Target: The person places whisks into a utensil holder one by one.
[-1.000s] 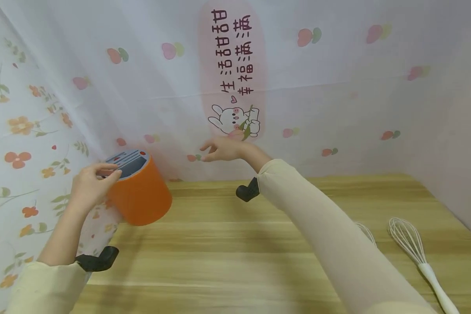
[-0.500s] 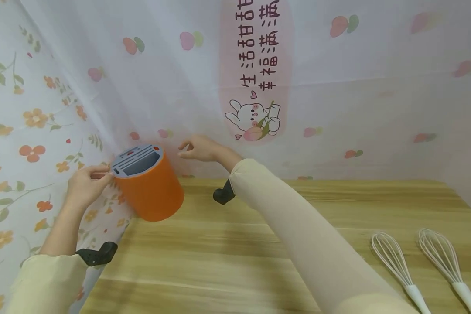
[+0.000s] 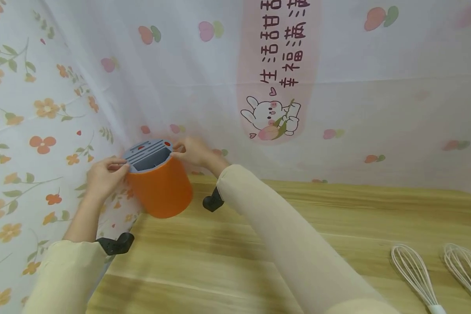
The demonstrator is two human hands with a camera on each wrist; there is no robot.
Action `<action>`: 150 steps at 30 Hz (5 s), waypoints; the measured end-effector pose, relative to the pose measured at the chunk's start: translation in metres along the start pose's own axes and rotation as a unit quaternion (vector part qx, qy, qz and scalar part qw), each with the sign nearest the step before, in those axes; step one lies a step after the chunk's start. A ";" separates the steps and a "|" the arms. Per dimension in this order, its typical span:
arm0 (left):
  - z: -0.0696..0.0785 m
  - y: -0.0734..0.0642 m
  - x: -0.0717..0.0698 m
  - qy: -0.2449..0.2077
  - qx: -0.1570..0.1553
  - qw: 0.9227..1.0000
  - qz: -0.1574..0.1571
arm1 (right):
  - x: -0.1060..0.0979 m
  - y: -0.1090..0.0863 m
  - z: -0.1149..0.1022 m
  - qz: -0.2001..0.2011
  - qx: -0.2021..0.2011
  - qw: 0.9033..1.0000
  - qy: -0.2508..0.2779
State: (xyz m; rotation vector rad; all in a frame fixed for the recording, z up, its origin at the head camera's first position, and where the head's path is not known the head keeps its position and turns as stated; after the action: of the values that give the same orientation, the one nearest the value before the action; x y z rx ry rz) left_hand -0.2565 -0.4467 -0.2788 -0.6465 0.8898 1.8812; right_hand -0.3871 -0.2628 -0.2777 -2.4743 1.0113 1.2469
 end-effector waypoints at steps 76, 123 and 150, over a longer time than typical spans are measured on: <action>0.185 -0.116 0.138 -0.212 0.122 0.966 -0.077 | -0.089 -0.304 0.065 0.218 0.078 0.973 -0.017; 0.256 -0.181 0.170 -0.262 0.215 0.925 -0.169 | -0.136 -0.474 0.102 0.213 0.150 0.964 -0.058; 0.256 -0.181 0.170 -0.269 0.196 0.926 -0.177 | -0.091 -0.555 0.258 -0.158 0.294 0.901 0.275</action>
State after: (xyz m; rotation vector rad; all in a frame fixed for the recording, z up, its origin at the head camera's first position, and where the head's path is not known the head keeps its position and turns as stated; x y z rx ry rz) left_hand -0.1843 -0.0987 -0.3068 -0.0243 0.6951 1.3891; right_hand -0.2280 0.3125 -0.4398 -2.3682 0.8631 0.0890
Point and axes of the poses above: each hand's wrist, its own y-axis towards the middle knuckle, its own x-axis out of the palm, z = x × y, the point moved 4 cm from there along y, towards the middle knuckle, and after that the axes turned 2 degrees about x, right-handed, at the moved point
